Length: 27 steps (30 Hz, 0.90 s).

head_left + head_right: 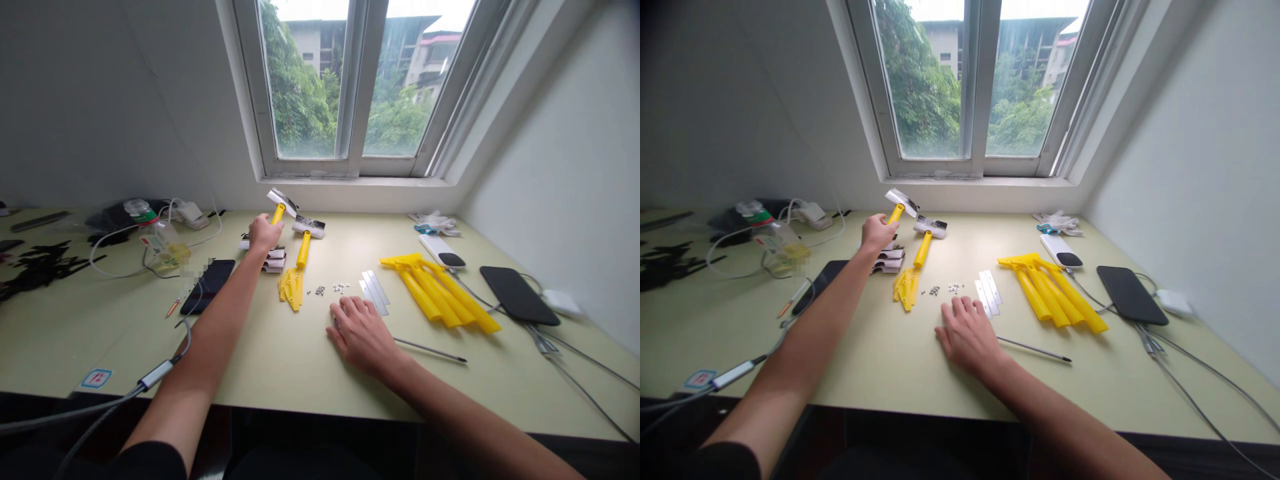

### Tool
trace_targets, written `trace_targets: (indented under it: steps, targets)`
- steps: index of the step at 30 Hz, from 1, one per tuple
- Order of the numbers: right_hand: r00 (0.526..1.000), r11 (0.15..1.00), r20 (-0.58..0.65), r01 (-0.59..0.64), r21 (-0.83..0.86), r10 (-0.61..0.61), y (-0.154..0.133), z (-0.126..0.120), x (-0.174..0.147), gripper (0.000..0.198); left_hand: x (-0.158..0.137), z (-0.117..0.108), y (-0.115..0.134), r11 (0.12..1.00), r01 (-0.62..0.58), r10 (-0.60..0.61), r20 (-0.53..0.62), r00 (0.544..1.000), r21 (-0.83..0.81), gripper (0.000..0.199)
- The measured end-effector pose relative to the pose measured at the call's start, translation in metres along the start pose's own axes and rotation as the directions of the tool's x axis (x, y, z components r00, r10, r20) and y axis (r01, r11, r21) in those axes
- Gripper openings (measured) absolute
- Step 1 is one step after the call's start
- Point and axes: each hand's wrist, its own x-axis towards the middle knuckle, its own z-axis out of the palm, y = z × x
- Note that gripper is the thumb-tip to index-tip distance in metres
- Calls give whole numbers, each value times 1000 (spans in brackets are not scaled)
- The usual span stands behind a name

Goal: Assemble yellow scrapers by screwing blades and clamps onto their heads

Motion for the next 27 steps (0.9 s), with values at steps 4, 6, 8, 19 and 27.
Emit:
trace_targets:
  steps: [4,6,8,19,27]
  targets:
    - [989,990,-139,60,124,-42,7,-17,7,38,-42,8,1,966,-28,20,-33,999,-258,41]
    - [966,952,-258,78,296,1,17,-28,17,32,-69,14,2,843,-58,71,5,997,-534,38]
    - [928,836,-330,39,547,173,32,-37,32,28,-96,19,1,622,-34,153,79,985,-782,42]
    - [779,160,-187,112,981,598,73,-5,60,32,-156,40,0,447,-43,360,136,923,-893,38]
    - [752,223,-204,77,972,626,84,-4,55,29,-156,36,-6,502,-136,436,114,893,-854,34]
